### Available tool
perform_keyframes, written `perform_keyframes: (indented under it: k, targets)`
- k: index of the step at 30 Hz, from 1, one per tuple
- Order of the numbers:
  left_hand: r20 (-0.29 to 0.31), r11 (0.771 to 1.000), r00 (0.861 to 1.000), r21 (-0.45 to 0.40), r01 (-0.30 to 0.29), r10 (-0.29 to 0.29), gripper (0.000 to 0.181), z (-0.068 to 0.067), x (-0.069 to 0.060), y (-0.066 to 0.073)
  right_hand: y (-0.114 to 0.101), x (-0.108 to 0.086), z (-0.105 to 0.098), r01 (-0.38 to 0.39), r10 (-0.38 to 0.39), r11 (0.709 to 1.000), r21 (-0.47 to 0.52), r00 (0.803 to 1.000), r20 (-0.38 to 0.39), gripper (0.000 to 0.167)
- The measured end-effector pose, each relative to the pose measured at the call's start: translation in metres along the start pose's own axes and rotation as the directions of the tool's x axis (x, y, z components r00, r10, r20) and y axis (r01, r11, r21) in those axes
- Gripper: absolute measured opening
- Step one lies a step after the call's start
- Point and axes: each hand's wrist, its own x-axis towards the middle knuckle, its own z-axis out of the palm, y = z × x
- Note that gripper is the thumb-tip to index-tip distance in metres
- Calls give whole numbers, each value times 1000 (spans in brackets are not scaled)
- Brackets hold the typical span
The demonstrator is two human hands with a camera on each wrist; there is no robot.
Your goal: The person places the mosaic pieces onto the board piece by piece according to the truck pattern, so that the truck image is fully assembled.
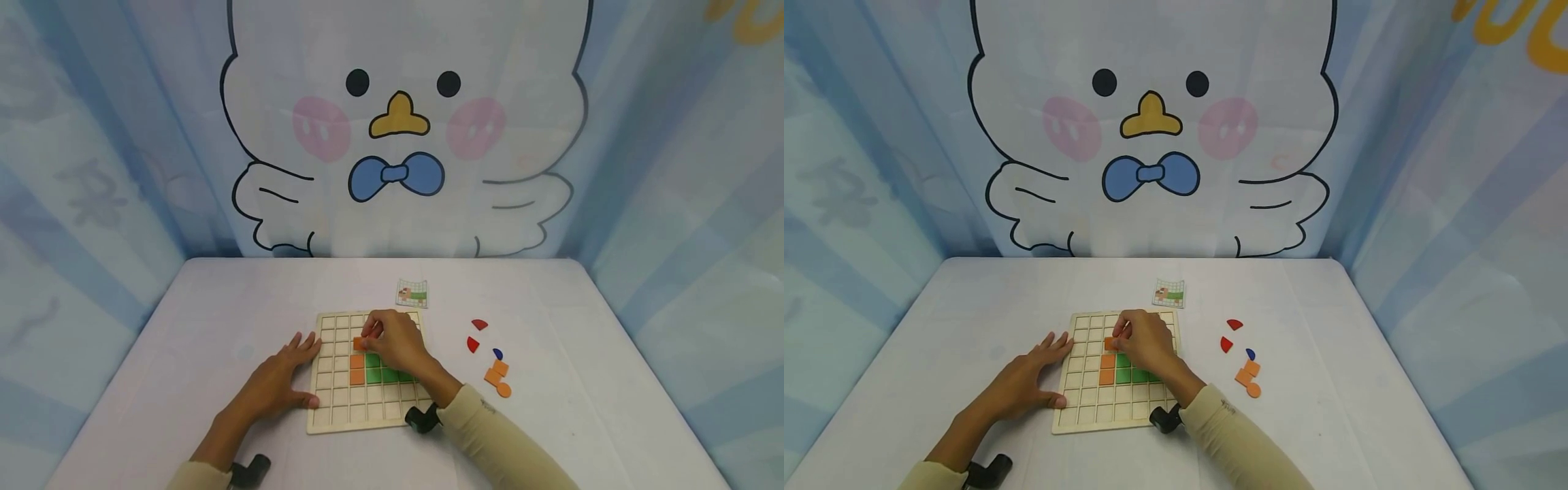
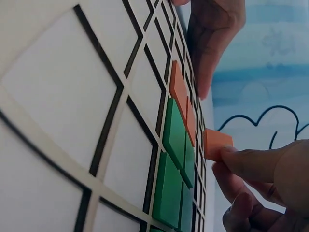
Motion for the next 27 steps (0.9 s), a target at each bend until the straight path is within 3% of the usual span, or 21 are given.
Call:
perform_keyframes:
  k: [12, 19, 27]
  targets:
    - [-6, 1000, 1000, -8, -17, 17, 115, -2, -1, 1, -3, 7, 10, -23, 25, 997, -71, 999, 24, 15]
    - [-7, 1000, 1000, -17, -21, 21, 114, -3, -2, 1, -4, 8, 11, -37, 43, 996, -87, 997, 59, 12]
    - [-6, 1000, 1000, -16, -14, 14, 115, -2, -1, 0, -2, 4, 9, -26, 30, 996, -82, 998, 48, 14]
